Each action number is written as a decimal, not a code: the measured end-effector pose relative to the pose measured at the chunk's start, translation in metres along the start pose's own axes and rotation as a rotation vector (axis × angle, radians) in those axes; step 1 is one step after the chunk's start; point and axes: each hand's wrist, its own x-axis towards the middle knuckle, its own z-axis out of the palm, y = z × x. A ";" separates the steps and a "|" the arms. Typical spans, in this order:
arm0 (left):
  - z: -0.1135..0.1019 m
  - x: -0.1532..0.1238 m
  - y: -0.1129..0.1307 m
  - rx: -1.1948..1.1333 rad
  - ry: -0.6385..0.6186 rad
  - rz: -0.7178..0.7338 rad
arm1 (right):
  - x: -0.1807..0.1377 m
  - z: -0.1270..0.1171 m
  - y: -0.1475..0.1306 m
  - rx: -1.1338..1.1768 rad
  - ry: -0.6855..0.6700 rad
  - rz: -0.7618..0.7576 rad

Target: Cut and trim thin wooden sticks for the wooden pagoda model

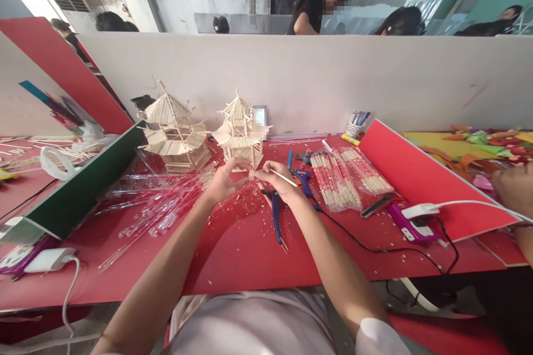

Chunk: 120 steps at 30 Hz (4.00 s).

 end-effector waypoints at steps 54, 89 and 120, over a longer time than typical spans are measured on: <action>-0.014 0.006 -0.017 -0.004 -0.047 -0.250 | 0.010 -0.019 0.010 0.008 -0.005 -0.040; 0.022 0.008 -0.008 -0.336 0.053 -0.400 | 0.003 0.009 0.013 -0.378 0.204 -0.344; 0.012 0.008 -0.006 -0.177 0.164 -0.284 | 0.012 0.006 0.030 -0.201 0.044 -0.236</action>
